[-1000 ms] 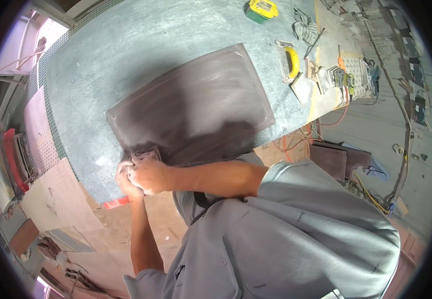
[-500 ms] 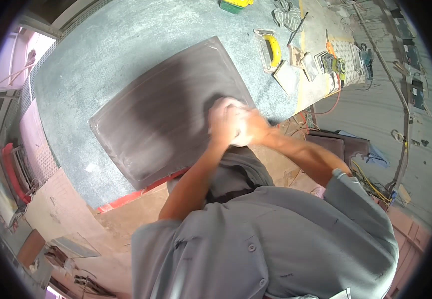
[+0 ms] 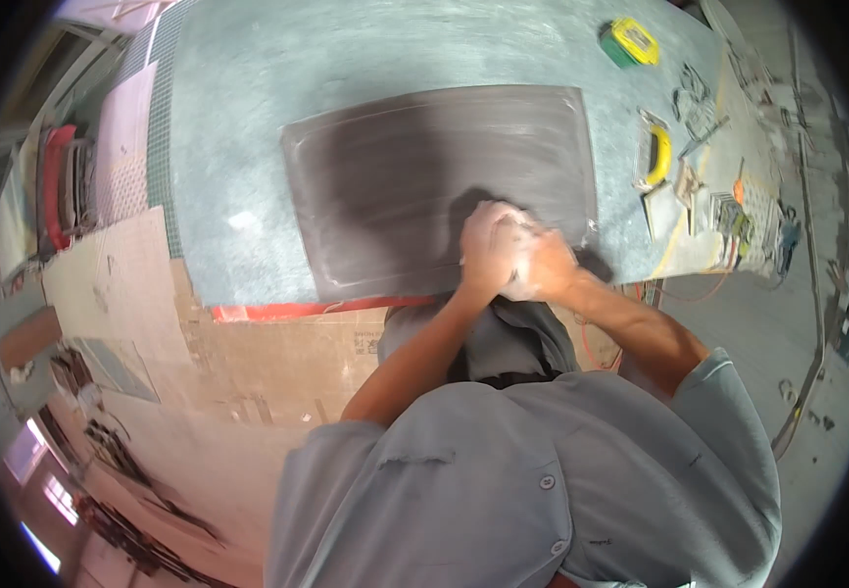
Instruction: The person prepares a rectangular wood panel by wiping it with a cloth, marking a perimeter with a pencil, and performing detailed manual sanding on the surface and edges using a sanding block.
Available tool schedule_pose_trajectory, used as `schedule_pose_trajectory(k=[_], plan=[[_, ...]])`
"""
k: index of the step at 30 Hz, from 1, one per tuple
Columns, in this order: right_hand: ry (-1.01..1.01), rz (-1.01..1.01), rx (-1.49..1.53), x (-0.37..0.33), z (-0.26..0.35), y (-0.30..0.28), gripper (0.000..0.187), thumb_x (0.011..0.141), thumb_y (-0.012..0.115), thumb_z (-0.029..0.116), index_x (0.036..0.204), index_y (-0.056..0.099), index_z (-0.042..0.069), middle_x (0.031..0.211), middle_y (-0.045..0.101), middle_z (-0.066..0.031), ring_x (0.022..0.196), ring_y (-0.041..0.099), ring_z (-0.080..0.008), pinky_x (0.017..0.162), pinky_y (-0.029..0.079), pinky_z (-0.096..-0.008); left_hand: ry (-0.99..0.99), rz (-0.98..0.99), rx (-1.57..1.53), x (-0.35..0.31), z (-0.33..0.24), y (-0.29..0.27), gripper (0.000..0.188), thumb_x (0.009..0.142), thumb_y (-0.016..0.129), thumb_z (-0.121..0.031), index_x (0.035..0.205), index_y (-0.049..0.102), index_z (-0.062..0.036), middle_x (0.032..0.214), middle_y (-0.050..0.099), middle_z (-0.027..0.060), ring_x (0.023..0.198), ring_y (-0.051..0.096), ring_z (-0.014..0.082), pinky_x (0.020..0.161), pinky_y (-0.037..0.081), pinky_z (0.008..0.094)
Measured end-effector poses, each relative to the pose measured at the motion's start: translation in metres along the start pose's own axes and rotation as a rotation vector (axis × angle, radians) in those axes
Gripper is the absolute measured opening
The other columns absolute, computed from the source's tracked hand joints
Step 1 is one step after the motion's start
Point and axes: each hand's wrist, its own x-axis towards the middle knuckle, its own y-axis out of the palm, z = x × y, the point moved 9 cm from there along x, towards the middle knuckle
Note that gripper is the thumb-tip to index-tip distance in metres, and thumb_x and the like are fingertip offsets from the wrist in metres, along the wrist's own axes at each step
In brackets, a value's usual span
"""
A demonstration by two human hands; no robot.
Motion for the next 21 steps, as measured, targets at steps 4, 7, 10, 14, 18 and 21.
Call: schedule_pose_trajectory(k=[4,7,10,14,18,21], plan=[[-0.086,0.144,0.045,0.073,0.091,0.047,0.05,0.073,0.083,0.025,0.115,0.073,0.001,0.127,0.07,-0.0163,0.123,0.064,-0.0369,0.091,0.062,-0.0447,-0.136,-0.104,-0.203,-0.018,-0.007,-0.131,0.023,0.096,0.054,-0.016,0.091,0.069,0.0008,0.097,0.071,0.0153,0.088,0.066,0.0334,0.082,0.053,0.041],[-0.311,0.11,0.124,0.12,0.167,0.071,0.046,0.072,0.084,0.022,0.108,0.071,-0.004,0.125,0.069,-0.0214,0.124,0.065,-0.0383,0.091,0.062,-0.0455,0.236,-0.247,0.216,-0.027,-0.029,-0.227,0.027,0.096,0.052,-0.015,0.089,0.069,0.0033,0.095,0.07,0.016,0.086,0.065,0.0258,0.078,0.052,0.0346],[-0.3,0.151,0.161,0.165,0.203,0.079,0.048,0.072,0.084,0.022,0.108,0.07,-0.006,0.121,0.069,-0.0241,0.118,0.068,-0.041,0.089,0.063,-0.0467,-0.074,-0.306,0.02,-0.016,0.0,-0.292,0.029,0.098,0.05,-0.016,0.089,0.069,0.0045,0.092,0.07,0.0139,0.086,0.064,0.0222,0.077,0.051,0.0336],[-0.241,0.016,0.116,0.235,0.176,0.072,0.047,0.073,0.084,0.024,0.107,0.07,-0.005,0.116,0.07,-0.0248,0.104,0.07,-0.0429,0.083,0.062,-0.0491,0.004,-0.224,-0.105,0.078,-0.003,-0.308,0.03,0.099,0.049,-0.017,0.088,0.068,0.004,0.087,0.071,0.0087,0.081,0.063,0.0191,0.073,0.05,0.0341],[0.001,0.276,0.073,0.276,0.139,0.034,0.055,0.074,0.085,0.027,0.115,0.066,-0.004,0.118,0.07,-0.0268,0.103,0.071,-0.0424,0.084,0.061,-0.0499,0.094,-0.143,-0.051,0.145,-0.025,-0.282,0.028,0.1,0.05,-0.017,0.09,0.069,0.0022,0.085,0.07,0.0077,0.08,0.063,0.0208,0.074,0.051,0.0372],[0.059,0.07,0.007,0.244,0.102,0.049,0.072,0.072,0.088,0.031,0.128,0.061,-0.005,0.121,0.07,-0.0293,0.108,0.071,-0.0424,0.088,0.06,-0.0496,0.244,-0.155,0.178,0.124,-0.011,-0.249,0.027,0.1,0.053,-0.017,0.092,0.071,0.001,0.089,0.072,0.0117,0.083,0.066,0.0248,0.077,0.053,0.0391]])
